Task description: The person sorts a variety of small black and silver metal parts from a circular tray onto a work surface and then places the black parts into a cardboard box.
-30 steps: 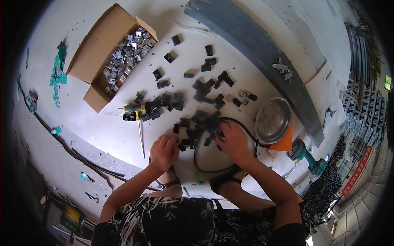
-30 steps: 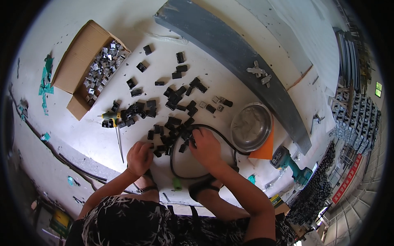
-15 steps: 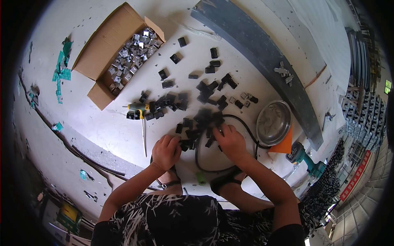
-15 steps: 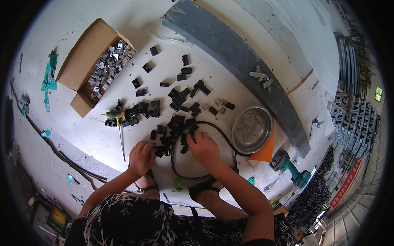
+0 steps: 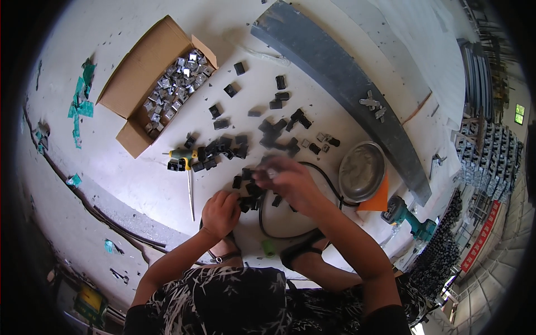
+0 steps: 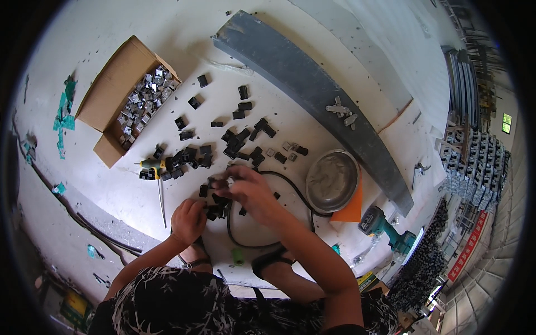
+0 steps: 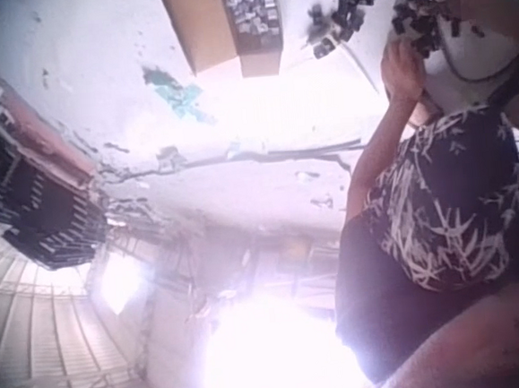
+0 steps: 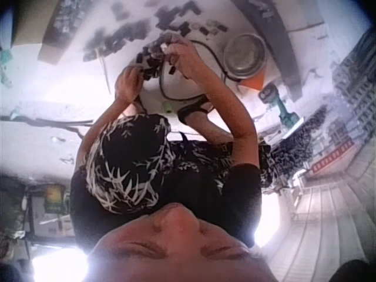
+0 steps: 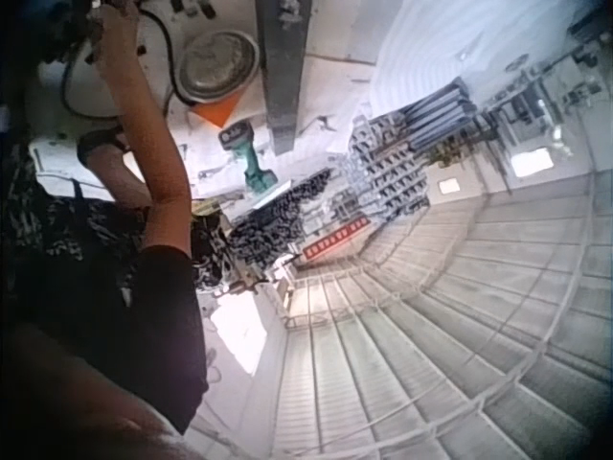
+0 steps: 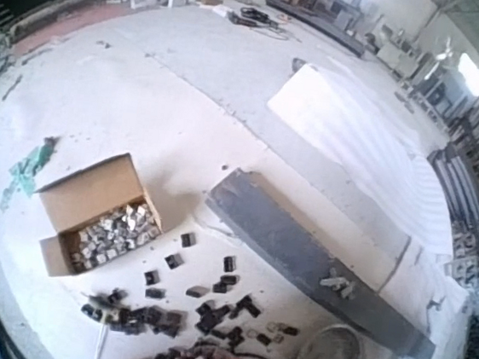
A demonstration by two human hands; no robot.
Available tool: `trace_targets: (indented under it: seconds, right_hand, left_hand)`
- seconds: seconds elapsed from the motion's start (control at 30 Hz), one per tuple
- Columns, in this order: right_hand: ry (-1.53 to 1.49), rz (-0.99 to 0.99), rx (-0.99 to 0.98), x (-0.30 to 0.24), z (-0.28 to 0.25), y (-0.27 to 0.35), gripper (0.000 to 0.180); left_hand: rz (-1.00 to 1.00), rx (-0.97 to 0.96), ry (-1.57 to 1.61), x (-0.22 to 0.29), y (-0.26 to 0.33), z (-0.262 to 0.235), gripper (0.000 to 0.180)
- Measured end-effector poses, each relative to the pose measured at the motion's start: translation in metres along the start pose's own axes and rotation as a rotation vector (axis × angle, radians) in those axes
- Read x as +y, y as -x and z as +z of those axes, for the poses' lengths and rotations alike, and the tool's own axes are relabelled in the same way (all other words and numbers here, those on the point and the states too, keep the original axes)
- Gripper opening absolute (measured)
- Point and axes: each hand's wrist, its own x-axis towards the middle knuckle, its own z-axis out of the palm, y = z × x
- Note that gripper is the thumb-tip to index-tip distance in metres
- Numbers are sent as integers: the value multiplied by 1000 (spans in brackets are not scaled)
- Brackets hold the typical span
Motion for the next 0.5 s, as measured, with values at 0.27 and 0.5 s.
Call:
trace_targets:
  seconds: [0.27, 0.5]
  right_hand:
    - [17, -176, -107, -47, 154, -70, 54]
    - [1580, -653, 519, -57, -45, -24, 42]
  left_hand:
    - [-20, -3, 16, -4, 6, 12, 24]
    - [-22, 1, -38, -1, 5, 6, 25]
